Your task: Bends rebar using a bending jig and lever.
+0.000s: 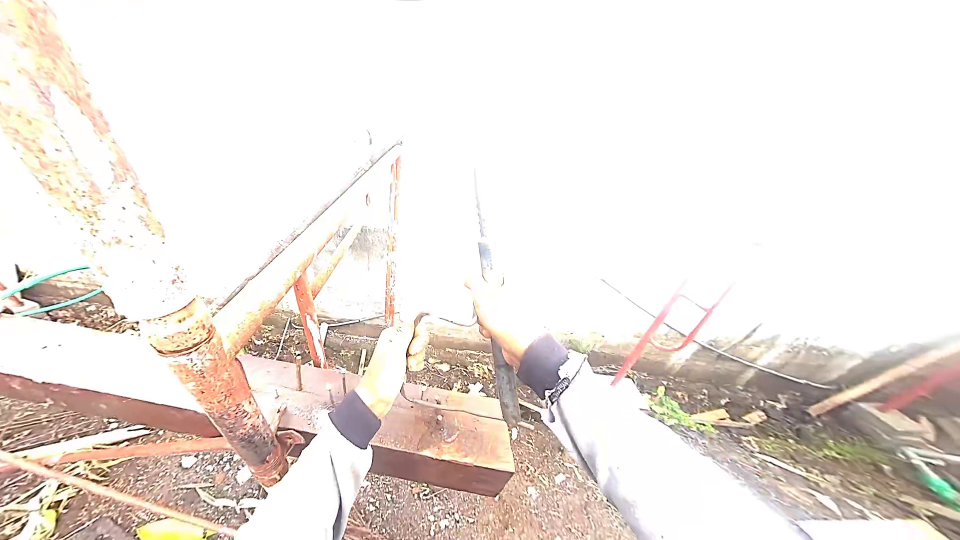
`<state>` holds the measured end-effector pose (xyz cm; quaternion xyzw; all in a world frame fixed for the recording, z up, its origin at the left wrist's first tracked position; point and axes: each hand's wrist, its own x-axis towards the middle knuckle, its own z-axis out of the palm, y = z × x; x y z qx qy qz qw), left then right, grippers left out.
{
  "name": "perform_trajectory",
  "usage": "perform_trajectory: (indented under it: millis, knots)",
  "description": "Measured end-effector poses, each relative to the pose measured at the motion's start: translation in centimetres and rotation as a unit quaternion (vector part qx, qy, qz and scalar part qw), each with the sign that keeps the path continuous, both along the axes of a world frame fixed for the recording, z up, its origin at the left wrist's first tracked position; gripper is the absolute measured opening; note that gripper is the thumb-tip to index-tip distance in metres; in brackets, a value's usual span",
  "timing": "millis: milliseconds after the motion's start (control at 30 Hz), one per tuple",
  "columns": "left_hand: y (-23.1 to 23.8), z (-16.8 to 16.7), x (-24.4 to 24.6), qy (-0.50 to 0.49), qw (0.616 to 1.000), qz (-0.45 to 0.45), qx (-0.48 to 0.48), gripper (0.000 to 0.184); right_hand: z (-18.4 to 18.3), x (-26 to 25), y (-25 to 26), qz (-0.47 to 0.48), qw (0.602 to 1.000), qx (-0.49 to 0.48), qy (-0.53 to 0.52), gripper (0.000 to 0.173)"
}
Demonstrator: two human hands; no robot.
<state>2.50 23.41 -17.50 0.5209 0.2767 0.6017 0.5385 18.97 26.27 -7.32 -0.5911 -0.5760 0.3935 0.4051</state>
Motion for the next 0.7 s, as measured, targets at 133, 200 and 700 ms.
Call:
perform_trajectory:
  millis: [133, 200, 700]
  knots:
    - [1.1, -2.2, 0.6, -0.014, 1.000, -0.013, -0.021, 0.049, -2.5, 2.1, -0.2, 0.008, 0.998, 0.046, 0.049, 0.040]
    - [1.5, -3.1, 0.9, -0.030, 0.999, -0.010, -0.016, 0.051, -3.5, 3.8, -0.5, 0.035, 0.993, 0.058, 0.098, 0.040]
    - [2.7, -3.7, 2.1, -0.059, 0.998, 0.018, -0.010, 0.051, -19.8, 11.5, -14.7, -0.059, 0.997, -0.023, 0.042, 0.033]
